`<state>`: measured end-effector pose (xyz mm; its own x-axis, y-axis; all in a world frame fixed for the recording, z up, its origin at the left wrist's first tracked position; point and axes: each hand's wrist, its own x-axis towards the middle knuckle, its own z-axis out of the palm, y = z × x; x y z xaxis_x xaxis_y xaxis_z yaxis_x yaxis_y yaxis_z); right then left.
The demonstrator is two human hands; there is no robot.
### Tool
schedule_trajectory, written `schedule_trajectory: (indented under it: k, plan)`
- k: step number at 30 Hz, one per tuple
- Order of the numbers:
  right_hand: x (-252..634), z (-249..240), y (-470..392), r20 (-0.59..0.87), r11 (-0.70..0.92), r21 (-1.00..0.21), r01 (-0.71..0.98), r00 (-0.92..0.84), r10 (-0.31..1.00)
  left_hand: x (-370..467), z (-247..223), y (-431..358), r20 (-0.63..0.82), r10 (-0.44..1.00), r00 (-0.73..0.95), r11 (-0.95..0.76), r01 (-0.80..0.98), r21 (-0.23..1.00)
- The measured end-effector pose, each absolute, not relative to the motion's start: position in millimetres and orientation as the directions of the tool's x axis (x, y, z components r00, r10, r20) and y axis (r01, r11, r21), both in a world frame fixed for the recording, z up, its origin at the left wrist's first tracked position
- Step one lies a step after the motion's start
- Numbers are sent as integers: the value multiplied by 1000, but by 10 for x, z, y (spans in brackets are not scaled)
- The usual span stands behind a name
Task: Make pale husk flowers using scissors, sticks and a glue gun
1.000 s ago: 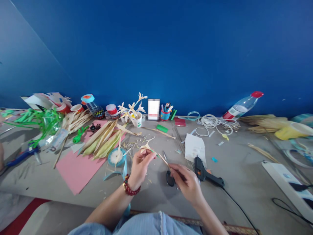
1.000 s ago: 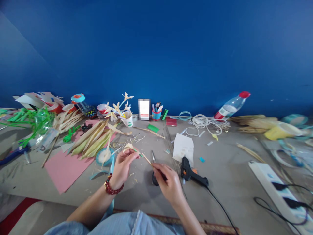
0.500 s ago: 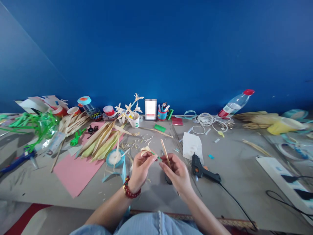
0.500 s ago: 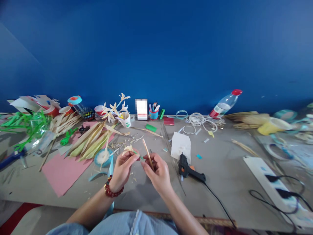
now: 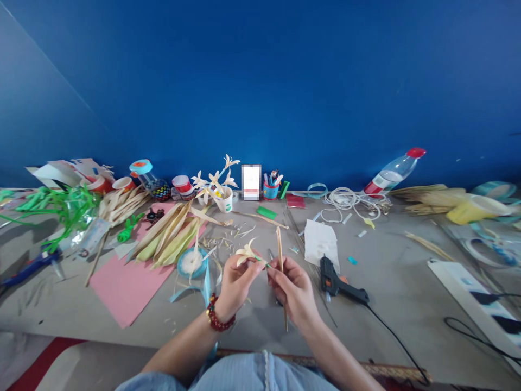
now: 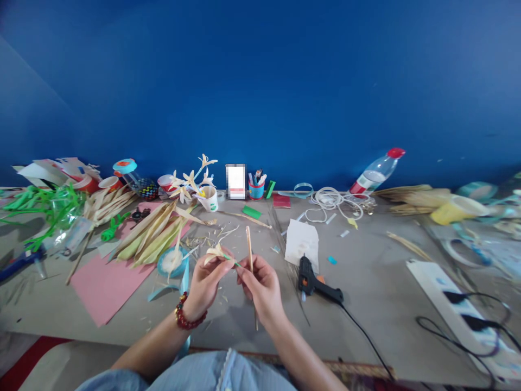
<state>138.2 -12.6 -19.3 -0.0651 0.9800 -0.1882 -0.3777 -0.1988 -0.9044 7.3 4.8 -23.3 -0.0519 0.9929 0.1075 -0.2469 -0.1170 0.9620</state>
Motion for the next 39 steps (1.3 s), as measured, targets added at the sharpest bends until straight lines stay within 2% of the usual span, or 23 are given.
schedule_trajectory:
  k: [9,16,21,26,28,33,39]
  plan:
    - [1372,-217,-122,-178,-209,-876,-435,-112,978,56,-256,41,157,985,-67,-168,-195,966]
    - [1384,-224,-115,-209,-251,-830,-498,-138,968,47,-228,29,195,981,2,-193,-138,972]
    - [1463,-186,-84,-312,-473,-659,-585,-359,880,34,-205,15,215,973,84,-201,-148,968]
    - [1536,-193,-48,-310,-656,-439,-614,-582,752,27,-175,-1,132,978,163,-94,-223,970]
    - [1544,-190,-49,-316,-656,-455,-602,-580,751,18,-184,9,150,980,131,-124,-188,974]
    - [1507,-161,-76,-341,-533,-634,-560,-417,843,-4,-215,32,197,971,133,-187,-85,979]
    - [1484,-184,-55,-353,-536,-604,-589,-406,843,-6,-213,7,232,961,149,-222,-85,971]
